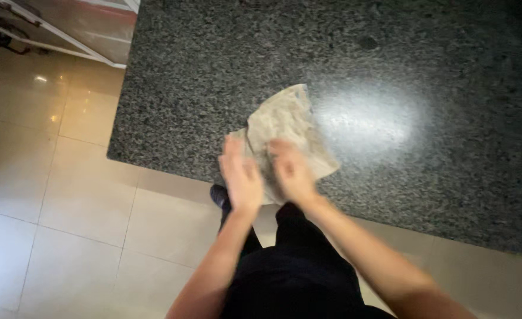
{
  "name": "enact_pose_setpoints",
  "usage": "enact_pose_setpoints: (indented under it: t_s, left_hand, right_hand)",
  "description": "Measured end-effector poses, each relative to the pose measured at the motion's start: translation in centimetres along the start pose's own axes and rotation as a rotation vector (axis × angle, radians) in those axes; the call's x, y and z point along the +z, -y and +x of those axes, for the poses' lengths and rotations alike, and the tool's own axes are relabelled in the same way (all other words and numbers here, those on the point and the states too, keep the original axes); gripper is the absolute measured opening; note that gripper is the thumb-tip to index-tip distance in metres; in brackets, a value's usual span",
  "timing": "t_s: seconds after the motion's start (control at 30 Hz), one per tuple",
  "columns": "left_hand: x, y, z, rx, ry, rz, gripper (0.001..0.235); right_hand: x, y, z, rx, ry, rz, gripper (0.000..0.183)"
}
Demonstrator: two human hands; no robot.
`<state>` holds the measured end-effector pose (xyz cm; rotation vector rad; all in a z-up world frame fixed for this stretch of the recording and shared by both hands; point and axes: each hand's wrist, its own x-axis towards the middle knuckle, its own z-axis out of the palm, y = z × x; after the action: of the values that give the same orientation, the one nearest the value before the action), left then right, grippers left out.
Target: The person wipes a kitchen countertop with a cloth, then retrieves a metal tray and a pot. Using a knife, the person spreads a green liquid evenly across the tray surface.
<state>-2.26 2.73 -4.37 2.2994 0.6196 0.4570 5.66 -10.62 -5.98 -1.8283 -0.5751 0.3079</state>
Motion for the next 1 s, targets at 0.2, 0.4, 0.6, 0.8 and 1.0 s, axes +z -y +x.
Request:
enact_pose_setpoints:
  t_s: [0.2,0.4,0.6,0.8,1.0]
  left_hand:
    - [5.6,-1.7,0.0,0.026,0.305,0.329,0.071]
    - [-0.4,4.4,3.2,-0.032,0.402,0.380,0.079]
    - [-11.3,14.5,10.0,-0.249,0.255,0.563,0.084]
    - [-13.8,19.1,16.6,-0.158,0.207,0.648,0.073]
    - [-3.9,15.0,19.2,0.238,0.329,0.477,0.082]
  right_hand:
    - [-2.2,-1.7,3.2,-0.034,0.161,-0.774,0.058]
    - [6.6,1.0,6.1,0.139,0.170,-0.958,0.066]
    - [22.1,5.8,15.1,-0.047,0.351,-0.825,0.062]
    - [27.3,5.2,21.3,-0.133,0.287,-0.712,0.056]
    - [17.7,-0.1,18.1,0.077,-0.061,-0.877,0.055]
